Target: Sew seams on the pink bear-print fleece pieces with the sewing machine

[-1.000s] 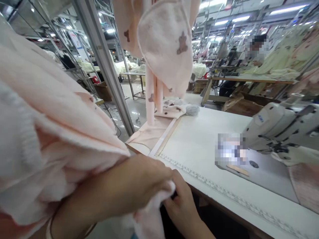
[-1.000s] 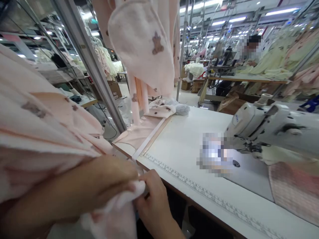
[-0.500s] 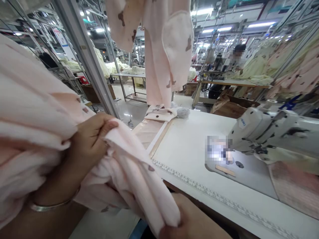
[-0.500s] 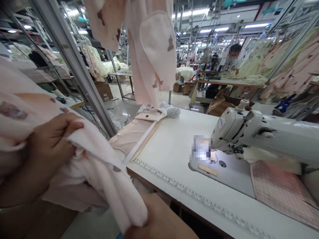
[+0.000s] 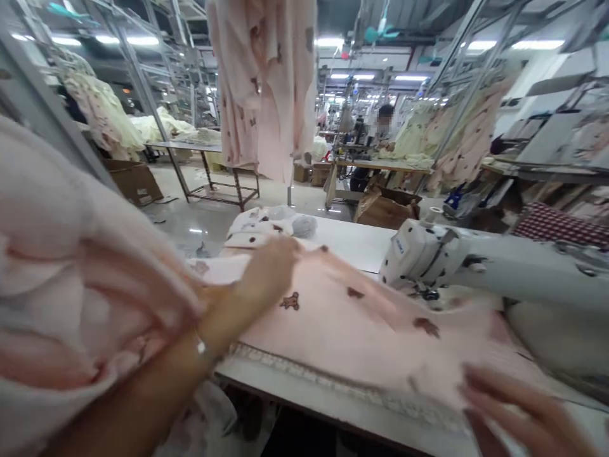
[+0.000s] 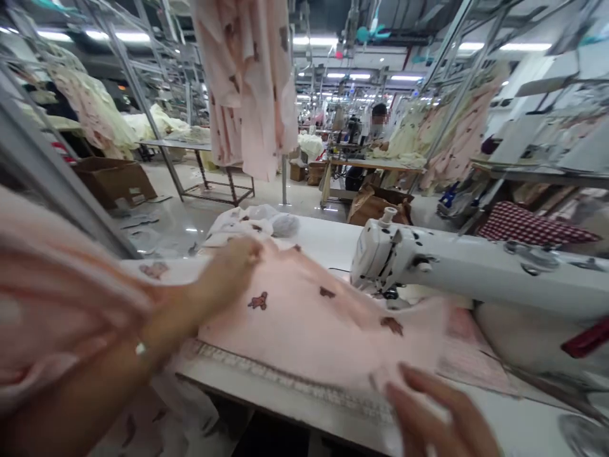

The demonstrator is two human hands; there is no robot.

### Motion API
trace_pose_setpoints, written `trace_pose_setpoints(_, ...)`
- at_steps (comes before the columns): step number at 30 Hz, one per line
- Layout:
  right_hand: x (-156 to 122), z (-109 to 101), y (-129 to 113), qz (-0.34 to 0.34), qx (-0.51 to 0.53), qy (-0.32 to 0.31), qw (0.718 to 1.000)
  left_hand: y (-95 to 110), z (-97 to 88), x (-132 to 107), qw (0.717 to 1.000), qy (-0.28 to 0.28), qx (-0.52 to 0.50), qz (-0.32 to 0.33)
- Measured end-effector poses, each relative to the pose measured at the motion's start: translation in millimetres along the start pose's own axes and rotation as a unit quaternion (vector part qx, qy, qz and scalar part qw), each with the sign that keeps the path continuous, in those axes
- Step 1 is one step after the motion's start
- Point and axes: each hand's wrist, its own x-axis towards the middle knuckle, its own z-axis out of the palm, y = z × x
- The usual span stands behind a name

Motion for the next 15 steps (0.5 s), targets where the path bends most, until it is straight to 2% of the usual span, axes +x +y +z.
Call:
trace_pose_setpoints(2, -12.1, 16.7, -4.9, -0.025, -0.024, -0.075, 0.997, 31.4, 39.8, -15.3, 0.994, -0.069, -0.027, 0.083)
trace_pose_setpoints(4, -22.9, 28.7, -1.4, -0.02, -0.064, -0.118, 0.991, 45.5, 68.0, -37.2, 0.985, -0.117, -0.039, 0.122)
trace_pose_setpoints(5, -26.7, 30.4, 2.6, -0.018, -0.073, -0.131, 0.988, 46.6, 76.0, -48.6, 0.979, -0.141, -0.046, 0.138)
trace_pose_setpoints(8, -28.1, 21.1, 12.6, -0.032, -0.034, -0.165, 0.985, 35.3, 79.6, -79.6, 0.951, -0.213, -0.086, 0.208)
trace_pose_setpoints(10, -23.4, 13.9, 13.3, -0.048, -0.011, -0.171, 0.984, 21.4, 73.5, -94.9, 0.936, -0.23, -0.111, 0.243)
trace_pose_setpoints(12, -21.4, 12.4, 12.5, -0.071, -0.016, -0.17, 0.983, 5.3, 68.6, -106.7, 0.959, -0.186, -0.092, 0.19)
trace_pose_setpoints(14, -27.6, 14.0, 16.0, -0.091, -0.031, -0.184, 0.978, -7.8, 66.4, -120.3, 0.99, -0.122, -0.026, 0.067)
trace_pose_setpoints(15, -33.5, 14.5, 20.3, -0.094, -0.038, -0.194, 0.976, -10.3, 65.9, -129.7, 0.995, -0.1, 0.012, 0.009)
